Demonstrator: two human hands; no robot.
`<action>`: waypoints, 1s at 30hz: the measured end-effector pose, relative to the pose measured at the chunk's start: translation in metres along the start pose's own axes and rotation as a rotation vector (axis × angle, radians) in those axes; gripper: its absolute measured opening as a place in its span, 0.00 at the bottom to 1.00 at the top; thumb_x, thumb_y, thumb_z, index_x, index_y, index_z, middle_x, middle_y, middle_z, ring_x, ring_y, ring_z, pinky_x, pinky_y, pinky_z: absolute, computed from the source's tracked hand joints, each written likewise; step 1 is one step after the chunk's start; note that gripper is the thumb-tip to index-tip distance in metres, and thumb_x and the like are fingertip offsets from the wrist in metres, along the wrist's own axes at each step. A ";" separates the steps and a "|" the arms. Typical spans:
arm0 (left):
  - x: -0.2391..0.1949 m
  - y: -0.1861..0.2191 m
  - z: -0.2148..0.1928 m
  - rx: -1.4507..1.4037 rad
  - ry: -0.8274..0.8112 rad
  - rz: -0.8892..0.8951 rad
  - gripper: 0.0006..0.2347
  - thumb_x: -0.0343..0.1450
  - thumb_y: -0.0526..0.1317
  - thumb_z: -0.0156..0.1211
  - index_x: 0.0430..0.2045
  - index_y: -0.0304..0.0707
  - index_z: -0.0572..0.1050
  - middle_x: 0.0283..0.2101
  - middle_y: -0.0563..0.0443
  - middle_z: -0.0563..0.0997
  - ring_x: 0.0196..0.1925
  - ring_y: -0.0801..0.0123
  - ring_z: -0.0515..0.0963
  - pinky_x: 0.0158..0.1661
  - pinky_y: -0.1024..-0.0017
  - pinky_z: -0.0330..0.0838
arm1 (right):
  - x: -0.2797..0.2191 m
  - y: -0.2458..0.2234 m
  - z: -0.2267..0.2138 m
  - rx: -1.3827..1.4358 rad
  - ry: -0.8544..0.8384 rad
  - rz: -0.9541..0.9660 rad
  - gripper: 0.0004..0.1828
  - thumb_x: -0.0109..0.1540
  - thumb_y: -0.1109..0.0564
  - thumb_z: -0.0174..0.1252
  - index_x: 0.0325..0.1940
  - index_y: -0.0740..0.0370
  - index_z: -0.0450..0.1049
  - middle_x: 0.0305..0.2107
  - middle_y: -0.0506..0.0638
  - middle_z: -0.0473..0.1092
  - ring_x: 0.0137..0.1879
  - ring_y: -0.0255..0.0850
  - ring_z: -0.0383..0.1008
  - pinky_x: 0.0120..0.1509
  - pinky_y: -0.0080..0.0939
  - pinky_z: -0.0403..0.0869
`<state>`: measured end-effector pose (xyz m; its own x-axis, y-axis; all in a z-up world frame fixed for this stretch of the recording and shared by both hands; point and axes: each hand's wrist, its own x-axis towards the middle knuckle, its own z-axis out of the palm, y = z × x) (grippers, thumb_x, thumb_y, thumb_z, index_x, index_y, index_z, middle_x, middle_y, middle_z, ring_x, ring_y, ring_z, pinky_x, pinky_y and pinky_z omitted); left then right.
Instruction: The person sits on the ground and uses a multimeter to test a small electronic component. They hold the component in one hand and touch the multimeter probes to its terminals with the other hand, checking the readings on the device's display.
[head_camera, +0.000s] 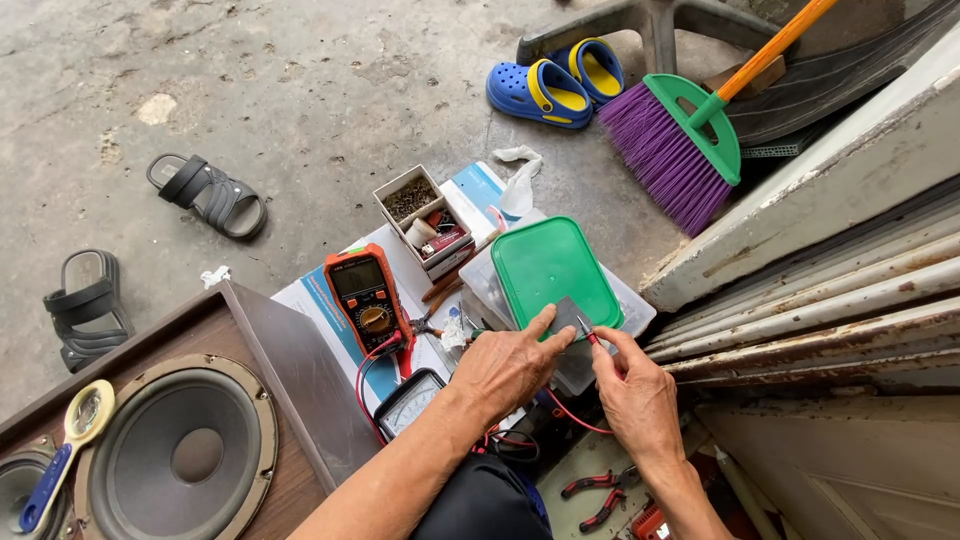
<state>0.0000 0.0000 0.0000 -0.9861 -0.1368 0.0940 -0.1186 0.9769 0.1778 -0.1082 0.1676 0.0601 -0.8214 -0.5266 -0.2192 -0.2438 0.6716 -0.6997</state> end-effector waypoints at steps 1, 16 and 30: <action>0.000 0.002 -0.005 -0.002 0.000 0.000 0.23 0.77 0.44 0.60 0.71 0.55 0.66 0.77 0.39 0.68 0.21 0.45 0.86 0.14 0.51 0.73 | -0.003 -0.001 0.000 -0.001 -0.001 0.001 0.16 0.71 0.47 0.57 0.60 0.41 0.84 0.20 0.47 0.57 0.30 0.43 0.56 0.42 0.51 0.65; 0.000 0.011 -0.026 -0.171 -0.022 0.033 0.22 0.73 0.32 0.60 0.64 0.51 0.69 0.73 0.48 0.71 0.30 0.39 0.86 0.18 0.44 0.70 | -0.003 0.024 0.008 -0.122 0.132 -0.147 0.17 0.68 0.47 0.61 0.61 0.39 0.82 0.49 0.42 0.85 0.51 0.52 0.83 0.56 0.51 0.75; 0.001 0.006 -0.025 -0.146 -0.077 0.047 0.27 0.71 0.25 0.60 0.65 0.55 0.67 0.78 0.48 0.69 0.23 0.33 0.84 0.16 0.42 0.71 | -0.003 0.019 0.001 -0.176 0.097 -0.194 0.17 0.70 0.47 0.59 0.62 0.45 0.83 0.53 0.44 0.83 0.53 0.49 0.83 0.57 0.53 0.76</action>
<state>0.0008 0.0018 0.0253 -0.9969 -0.0729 0.0311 -0.0594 0.9470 0.3156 -0.1101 0.1811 0.0471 -0.7940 -0.6076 -0.0204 -0.4804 0.6476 -0.5915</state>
